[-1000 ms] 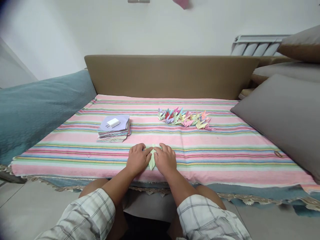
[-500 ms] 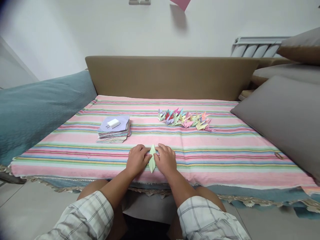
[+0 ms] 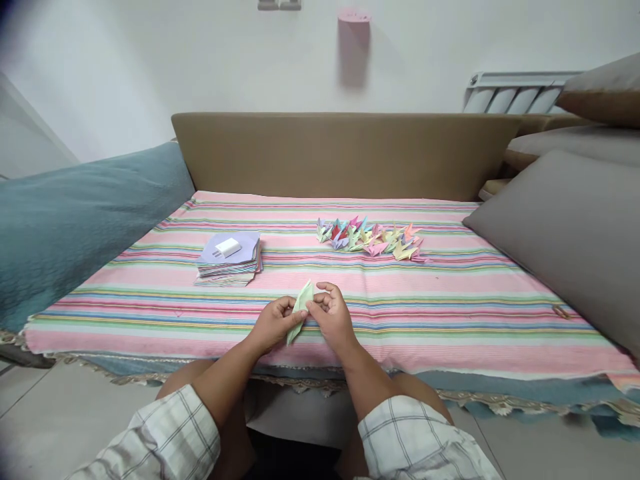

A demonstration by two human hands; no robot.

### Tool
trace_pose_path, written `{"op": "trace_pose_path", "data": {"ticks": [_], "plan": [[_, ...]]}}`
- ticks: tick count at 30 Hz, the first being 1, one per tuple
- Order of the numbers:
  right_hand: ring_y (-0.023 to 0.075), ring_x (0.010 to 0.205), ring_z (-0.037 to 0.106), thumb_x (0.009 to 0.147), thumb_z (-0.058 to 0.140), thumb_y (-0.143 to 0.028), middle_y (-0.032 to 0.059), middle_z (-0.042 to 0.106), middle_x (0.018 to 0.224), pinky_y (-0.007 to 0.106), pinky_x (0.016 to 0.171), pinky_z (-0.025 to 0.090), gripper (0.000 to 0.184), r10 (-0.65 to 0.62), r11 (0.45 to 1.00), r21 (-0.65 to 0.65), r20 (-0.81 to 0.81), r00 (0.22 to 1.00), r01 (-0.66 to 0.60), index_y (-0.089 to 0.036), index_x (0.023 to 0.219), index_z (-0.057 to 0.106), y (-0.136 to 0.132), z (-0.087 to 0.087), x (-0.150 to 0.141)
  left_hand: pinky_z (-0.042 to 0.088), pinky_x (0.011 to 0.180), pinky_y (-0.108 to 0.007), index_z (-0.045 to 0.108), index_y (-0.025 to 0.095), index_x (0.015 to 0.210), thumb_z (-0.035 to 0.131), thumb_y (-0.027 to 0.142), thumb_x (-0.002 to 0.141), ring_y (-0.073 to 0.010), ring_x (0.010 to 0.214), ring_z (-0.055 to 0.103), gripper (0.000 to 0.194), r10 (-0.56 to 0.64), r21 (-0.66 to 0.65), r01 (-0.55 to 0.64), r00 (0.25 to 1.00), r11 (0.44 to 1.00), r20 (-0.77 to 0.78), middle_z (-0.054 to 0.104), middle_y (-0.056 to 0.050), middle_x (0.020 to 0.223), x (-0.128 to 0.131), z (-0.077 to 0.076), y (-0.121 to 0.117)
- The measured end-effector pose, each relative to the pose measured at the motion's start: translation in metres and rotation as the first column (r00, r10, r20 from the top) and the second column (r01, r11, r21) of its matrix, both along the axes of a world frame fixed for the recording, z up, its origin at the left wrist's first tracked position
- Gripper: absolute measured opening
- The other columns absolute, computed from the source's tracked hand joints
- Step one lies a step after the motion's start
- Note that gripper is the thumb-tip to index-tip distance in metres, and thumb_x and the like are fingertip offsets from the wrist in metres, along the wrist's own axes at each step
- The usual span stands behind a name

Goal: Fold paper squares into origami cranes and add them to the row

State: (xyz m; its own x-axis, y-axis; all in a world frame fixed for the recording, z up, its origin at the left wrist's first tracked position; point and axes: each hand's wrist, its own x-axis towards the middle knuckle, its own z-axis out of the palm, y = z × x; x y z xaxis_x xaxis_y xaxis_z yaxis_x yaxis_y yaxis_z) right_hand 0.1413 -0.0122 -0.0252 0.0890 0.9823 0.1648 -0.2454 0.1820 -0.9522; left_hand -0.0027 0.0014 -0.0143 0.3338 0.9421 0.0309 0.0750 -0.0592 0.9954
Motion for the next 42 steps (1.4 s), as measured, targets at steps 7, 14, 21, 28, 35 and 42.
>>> {"op": "trace_pose_path", "data": {"ticks": [7,14,21,28,35,42], "plan": [[0.0114,0.062,0.054,0.063,0.074,-0.037,-0.0029,0.06,0.071,0.024,0.059,0.043,0.044,0.135,0.986,-0.086,-0.112,0.984,-0.145,-0.021,0.1,0.058,-0.003,0.002,0.0,0.024,0.046,-0.019,0.051,0.015,0.059,0.07,0.047,0.063,-0.0058,0.047,0.033,0.038,-0.009,-0.024,0.008,0.999,1.0,-0.045,0.041,0.007,0.05,-0.003,0.001,-0.002],[0.007,0.048,0.036,0.066,0.073,-0.043,-0.0057,0.046,0.052,0.021,0.046,0.03,0.029,0.08,0.991,-0.1,-0.083,0.993,-0.088,-0.017,0.07,0.061,0.001,-0.005,0.0,0.025,0.048,-0.02,0.055,0.015,0.064,0.07,0.047,0.064,-0.0071,0.049,0.035,0.036,-0.077,-0.006,0.077,0.996,0.997,-0.049,0.043,0.005,0.052,0.0,0.003,-0.005],[0.0065,0.046,0.036,0.064,0.073,-0.047,-0.0057,0.047,0.052,0.02,0.043,0.029,0.033,0.068,0.988,-0.13,-0.106,0.992,-0.082,-0.017,0.068,0.06,-0.002,0.002,-0.003,0.035,0.058,-0.023,0.056,0.016,0.06,0.06,0.047,0.074,-0.0113,0.059,0.045,0.035,0.024,0.163,-0.004,0.992,0.987,-0.122,0.052,0.001,0.059,0.0,0.012,-0.007],[0.0054,0.042,0.037,0.061,0.076,-0.043,-0.0057,0.049,0.049,0.019,0.04,0.028,0.032,0.017,0.985,-0.168,-0.091,0.996,-0.032,-0.016,0.064,0.059,-0.001,0.006,-0.002,0.042,0.065,-0.025,0.061,0.018,0.072,0.058,0.034,0.079,-0.0141,0.069,0.054,0.018,0.212,0.474,-0.061,0.938,0.878,-0.273,0.059,-0.001,0.071,-0.001,0.01,-0.007],[0.0073,0.04,0.038,0.061,0.075,-0.046,-0.007,0.049,0.049,0.02,0.036,0.029,0.034,-0.127,0.978,-0.187,-0.183,0.975,0.092,-0.019,0.069,0.056,0.0,0.004,-0.008,0.041,0.079,-0.034,0.065,0.022,0.095,0.062,0.046,0.078,-0.0201,0.085,0.055,0.03,0.348,0.758,0.178,0.807,0.627,-0.477,0.062,-0.007,0.088,-0.002,0.007,-0.01],[0.0135,0.058,0.056,0.079,0.047,-0.064,0.0033,0.062,0.065,0.024,0.049,0.042,0.05,0.052,0.993,-0.098,-0.183,0.982,-0.07,-0.017,0.083,0.064,-0.004,0.003,-0.005,0.044,0.066,-0.026,0.06,0.019,0.084,0.061,0.039,0.078,-0.0145,0.072,0.055,0.021,0.255,0.541,-0.113,0.947,0.833,-0.195,0.058,-0.003,0.076,0.002,0.006,-0.009]]}}
